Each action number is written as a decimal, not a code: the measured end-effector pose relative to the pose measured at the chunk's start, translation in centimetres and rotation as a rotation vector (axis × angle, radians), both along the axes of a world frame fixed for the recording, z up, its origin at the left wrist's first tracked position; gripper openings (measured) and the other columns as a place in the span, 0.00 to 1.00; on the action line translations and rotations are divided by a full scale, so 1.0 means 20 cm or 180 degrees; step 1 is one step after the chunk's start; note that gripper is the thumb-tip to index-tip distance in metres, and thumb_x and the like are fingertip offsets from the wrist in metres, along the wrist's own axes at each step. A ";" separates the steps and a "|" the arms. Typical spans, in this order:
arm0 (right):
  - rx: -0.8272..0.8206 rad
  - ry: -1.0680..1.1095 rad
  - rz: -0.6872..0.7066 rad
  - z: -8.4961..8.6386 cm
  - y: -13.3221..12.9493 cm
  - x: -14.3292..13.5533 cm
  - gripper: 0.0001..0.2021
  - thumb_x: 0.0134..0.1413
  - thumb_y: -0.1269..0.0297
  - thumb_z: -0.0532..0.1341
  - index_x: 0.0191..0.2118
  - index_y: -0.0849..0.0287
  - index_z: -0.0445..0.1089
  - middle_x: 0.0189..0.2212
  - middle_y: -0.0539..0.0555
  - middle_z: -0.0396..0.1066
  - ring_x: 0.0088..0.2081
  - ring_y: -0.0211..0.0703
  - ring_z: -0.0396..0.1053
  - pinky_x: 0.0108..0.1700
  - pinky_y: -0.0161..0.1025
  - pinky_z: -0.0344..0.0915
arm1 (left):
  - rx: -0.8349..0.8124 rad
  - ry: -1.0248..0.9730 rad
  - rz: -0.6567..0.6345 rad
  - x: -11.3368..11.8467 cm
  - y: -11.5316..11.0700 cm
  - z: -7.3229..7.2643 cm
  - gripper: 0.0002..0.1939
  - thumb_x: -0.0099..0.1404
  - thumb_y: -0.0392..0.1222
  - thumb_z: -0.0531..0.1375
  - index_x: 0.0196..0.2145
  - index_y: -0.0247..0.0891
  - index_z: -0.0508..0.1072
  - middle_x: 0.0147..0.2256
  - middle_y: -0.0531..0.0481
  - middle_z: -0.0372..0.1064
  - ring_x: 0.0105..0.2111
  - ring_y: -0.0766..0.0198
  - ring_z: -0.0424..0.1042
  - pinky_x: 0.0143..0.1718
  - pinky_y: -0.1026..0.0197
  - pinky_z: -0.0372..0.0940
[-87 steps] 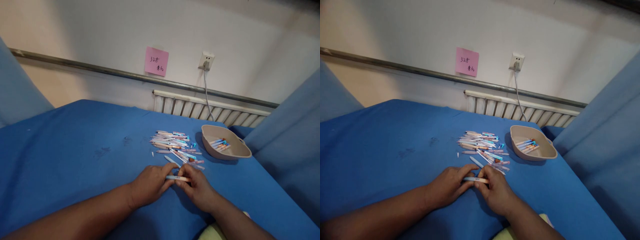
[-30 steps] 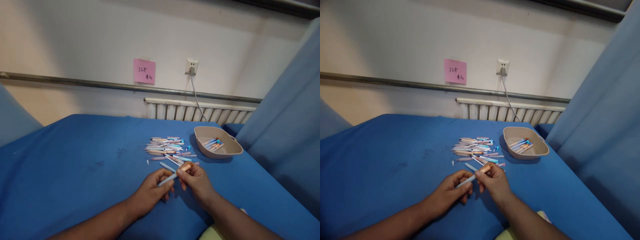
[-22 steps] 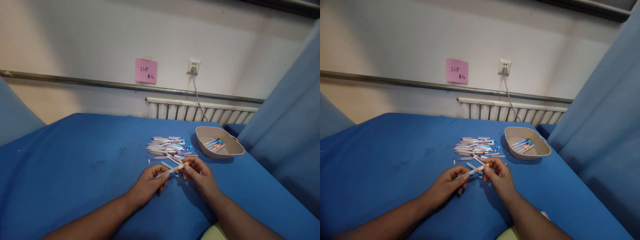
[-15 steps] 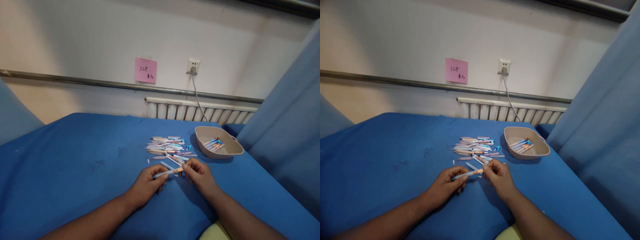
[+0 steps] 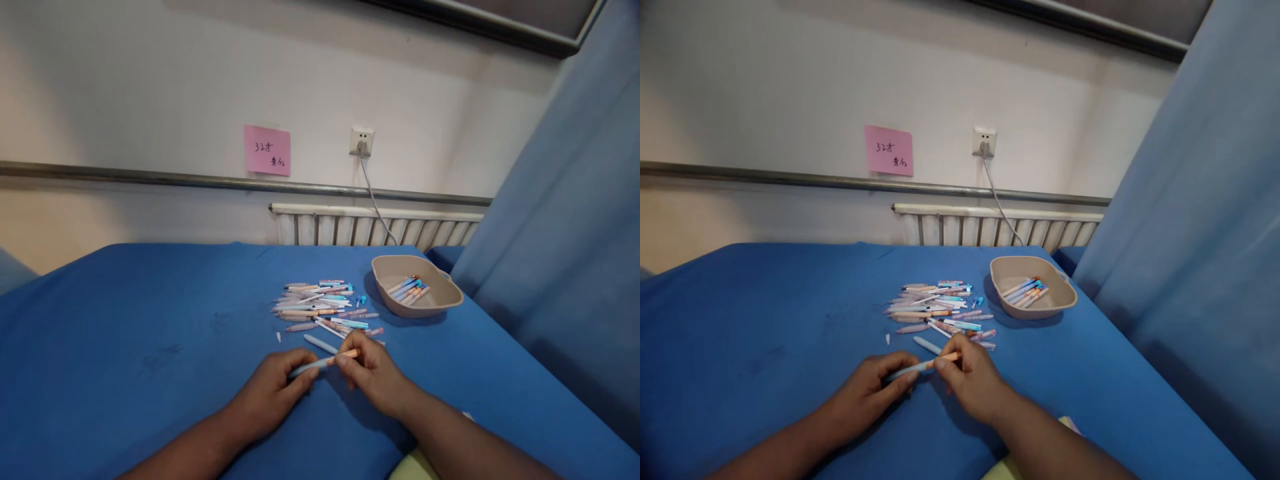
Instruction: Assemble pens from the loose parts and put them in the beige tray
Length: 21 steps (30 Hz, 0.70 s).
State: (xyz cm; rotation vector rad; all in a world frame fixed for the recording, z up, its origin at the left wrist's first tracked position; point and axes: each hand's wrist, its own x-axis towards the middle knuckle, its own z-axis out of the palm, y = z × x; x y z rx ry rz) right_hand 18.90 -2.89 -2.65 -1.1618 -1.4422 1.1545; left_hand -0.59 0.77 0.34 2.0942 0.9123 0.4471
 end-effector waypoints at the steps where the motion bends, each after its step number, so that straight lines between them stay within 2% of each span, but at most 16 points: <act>1: -0.0007 -0.0085 -0.0021 0.00 0.00 0.00 0.12 0.55 0.56 0.57 0.28 0.58 0.59 0.19 0.44 0.60 0.18 0.32 0.59 0.22 0.30 0.56 | 0.0077 0.0055 -0.0082 0.00 0.00 0.01 0.15 0.68 0.48 0.50 0.35 0.37 0.72 0.26 0.54 0.68 0.28 0.66 0.66 0.31 0.67 0.59; 5: -0.0136 -0.0255 -0.0040 -0.01 0.01 -0.01 0.15 0.57 0.53 0.55 0.25 0.58 0.58 0.17 0.44 0.60 0.16 0.31 0.57 0.19 0.30 0.52 | 0.0199 0.0122 -0.0344 0.01 -0.03 0.05 0.14 0.69 0.46 0.49 0.43 0.42 0.71 0.33 0.54 0.72 0.34 0.65 0.69 0.37 0.66 0.60; 8: -0.0099 -0.0488 0.0133 -0.01 -0.01 -0.02 0.16 0.58 0.52 0.54 0.26 0.58 0.59 0.17 0.45 0.61 0.17 0.32 0.58 0.20 0.30 0.53 | 0.0236 0.0094 -0.0489 0.02 -0.05 0.04 0.13 0.70 0.45 0.48 0.46 0.46 0.69 0.39 0.54 0.72 0.39 0.64 0.69 0.42 0.65 0.60; 12: 0.0227 -0.0717 0.0213 0.03 -0.03 -0.01 0.17 0.62 0.51 0.49 0.32 0.58 0.63 0.21 0.47 0.65 0.21 0.34 0.63 0.26 0.31 0.57 | 0.0225 0.0198 -0.0429 0.02 -0.05 0.00 0.12 0.70 0.46 0.48 0.43 0.45 0.69 0.38 0.54 0.72 0.37 0.64 0.70 0.40 0.65 0.60; 14: 0.0471 -0.0740 -0.0065 0.03 -0.02 0.01 0.17 0.63 0.52 0.47 0.34 0.59 0.65 0.23 0.48 0.67 0.25 0.36 0.65 0.30 0.32 0.59 | 0.0169 0.0197 -0.0209 0.02 -0.04 -0.01 0.11 0.70 0.46 0.48 0.40 0.42 0.68 0.35 0.53 0.71 0.34 0.64 0.69 0.37 0.65 0.61; 18: 0.0701 -0.0792 -0.0963 -0.01 0.06 0.09 0.18 0.63 0.54 0.47 0.34 0.60 0.68 0.25 0.50 0.69 0.28 0.39 0.67 0.32 0.34 0.60 | 0.0019 -0.0100 0.0065 0.02 -0.02 -0.03 0.10 0.69 0.45 0.47 0.41 0.40 0.65 0.33 0.52 0.69 0.33 0.65 0.68 0.37 0.64 0.62; 21: 0.0865 -0.1552 -0.1299 -0.02 0.16 0.16 0.14 0.62 0.60 0.50 0.35 0.59 0.70 0.31 0.53 0.71 0.34 0.42 0.68 0.37 0.35 0.61 | 0.0030 -0.0227 0.0170 0.02 -0.01 -0.03 0.09 0.69 0.43 0.48 0.41 0.39 0.64 0.34 0.51 0.70 0.34 0.64 0.68 0.38 0.62 0.62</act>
